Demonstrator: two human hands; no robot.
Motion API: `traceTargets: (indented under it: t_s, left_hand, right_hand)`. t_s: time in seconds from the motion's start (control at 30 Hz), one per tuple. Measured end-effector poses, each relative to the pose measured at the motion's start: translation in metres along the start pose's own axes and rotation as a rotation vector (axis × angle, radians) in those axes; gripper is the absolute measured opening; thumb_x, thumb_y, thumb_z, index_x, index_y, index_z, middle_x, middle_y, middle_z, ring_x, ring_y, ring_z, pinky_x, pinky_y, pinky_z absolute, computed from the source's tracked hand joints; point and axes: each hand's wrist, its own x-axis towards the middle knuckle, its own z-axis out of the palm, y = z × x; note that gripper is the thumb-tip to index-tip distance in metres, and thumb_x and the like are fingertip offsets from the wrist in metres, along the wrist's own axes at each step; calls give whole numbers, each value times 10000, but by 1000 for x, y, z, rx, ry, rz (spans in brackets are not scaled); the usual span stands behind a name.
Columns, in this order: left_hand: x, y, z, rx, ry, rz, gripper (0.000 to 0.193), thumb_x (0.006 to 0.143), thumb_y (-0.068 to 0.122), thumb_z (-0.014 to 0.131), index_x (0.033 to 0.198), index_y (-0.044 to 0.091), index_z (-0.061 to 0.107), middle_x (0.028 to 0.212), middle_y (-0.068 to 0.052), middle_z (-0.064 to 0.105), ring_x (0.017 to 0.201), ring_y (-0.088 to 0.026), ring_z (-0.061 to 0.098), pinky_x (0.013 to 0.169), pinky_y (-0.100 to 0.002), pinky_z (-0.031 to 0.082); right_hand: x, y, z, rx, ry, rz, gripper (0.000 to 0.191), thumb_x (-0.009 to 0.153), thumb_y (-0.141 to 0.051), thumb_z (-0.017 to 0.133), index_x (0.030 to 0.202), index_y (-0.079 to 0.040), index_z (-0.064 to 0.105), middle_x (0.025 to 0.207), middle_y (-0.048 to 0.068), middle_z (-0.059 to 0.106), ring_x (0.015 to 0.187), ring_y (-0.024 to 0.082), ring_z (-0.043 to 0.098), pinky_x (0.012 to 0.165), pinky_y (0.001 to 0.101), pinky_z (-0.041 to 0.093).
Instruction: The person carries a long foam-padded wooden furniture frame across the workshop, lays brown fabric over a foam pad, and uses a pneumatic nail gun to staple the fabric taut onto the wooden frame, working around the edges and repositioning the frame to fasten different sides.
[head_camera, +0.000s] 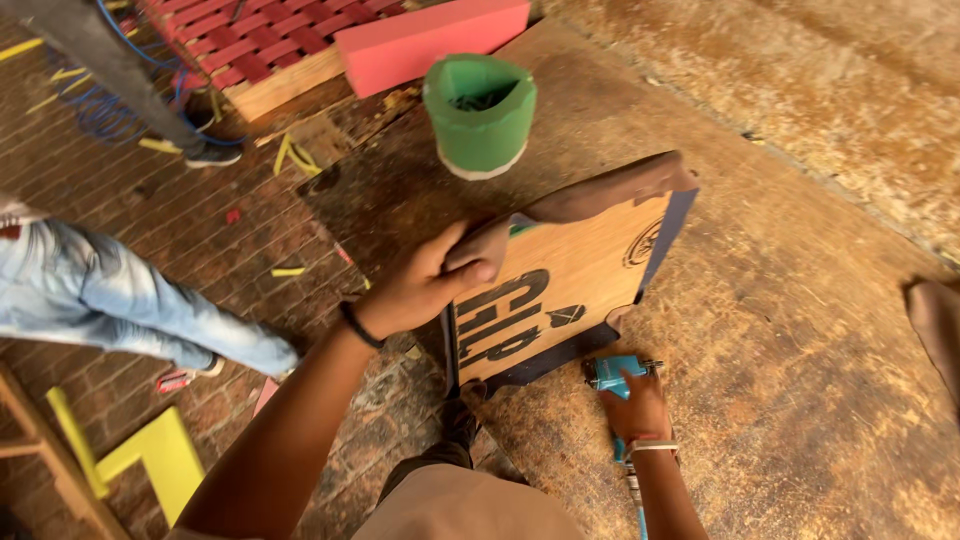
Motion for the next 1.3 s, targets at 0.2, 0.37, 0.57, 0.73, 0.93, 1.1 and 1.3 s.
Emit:
traceTargets:
  t_s: [0.2, 0.37, 0.57, 0.73, 0.93, 1.1, 1.3]
  left_hand:
    - [10, -1, -2, 142, 7, -113, 536, 991, 404, 653, 1306, -19, 554, 1015, -181, 736, 915, -220, 736, 788, -347, 572]
    - [11, -11, -3, 128, 57, 85, 340, 993, 282, 664, 1211, 23, 636, 943, -169, 747, 818, -235, 755, 735, -373, 576]
    - [21, -23, -11, 96, 43, 109, 477, 931, 215, 692, 1377, 81, 588, 938, -206, 732, 790, -271, 740, 717, -355, 578]
    - [25, -35, -14, -169, 30, 233, 644, 986, 179, 648, 1585, 108, 422, 1130, -198, 719, 996, -168, 745, 839, -331, 597]
    - [26, -32, 2, -492, -22, -108, 595, 1020, 251, 684, 1547, 73, 472, 985, -51, 686, 862, -105, 634, 746, -311, 547]
    - [30, -29, 5, -248, 50, -63, 622, 958, 226, 666, 1549, 128, 496, 1162, -137, 717, 990, -161, 683, 872, -320, 563]
    - [39, -50, -3, -259, -16, 139, 650, 977, 118, 692, 1563, 101, 411, 1412, -175, 664, 1249, -170, 633, 1058, -322, 500]
  right_hand:
    - [24, -199, -84, 1161, -149, -185, 316, 941, -141, 640, 1247, -62, 640, 935, 80, 728, 745, 126, 711, 620, 253, 597]
    - [29, -296, -97, 980, 8, -163, 264, 1033, -190, 707, 865, 14, 709, 679, 48, 655, 539, 108, 572, 483, 236, 439]
    - [37, -295, -54, 1361, 130, -365, 302, 1057, -157, 721, 800, -60, 594, 681, 3, 573, 545, 75, 459, 512, 231, 367]
    - [37, -277, -15, 1631, 94, -341, 224, 1034, -186, 664, 857, -55, 622, 585, 21, 567, 450, 93, 481, 435, 237, 389]
    - [36, -261, -5, 1250, 187, -333, 249, 1058, -191, 611, 858, -43, 601, 654, 58, 614, 505, 106, 527, 451, 238, 411]
    - [41, -220, 6, 1107, 5, -349, 162, 1014, -142, 579, 920, -25, 640, 743, 74, 697, 623, 166, 640, 588, 275, 521]
    - [-14, -66, 27, -272, 181, 115, 415, 770, -311, 826, 1100, -87, 712, 1176, 176, 705, 1161, 356, 645, 1008, 453, 515]
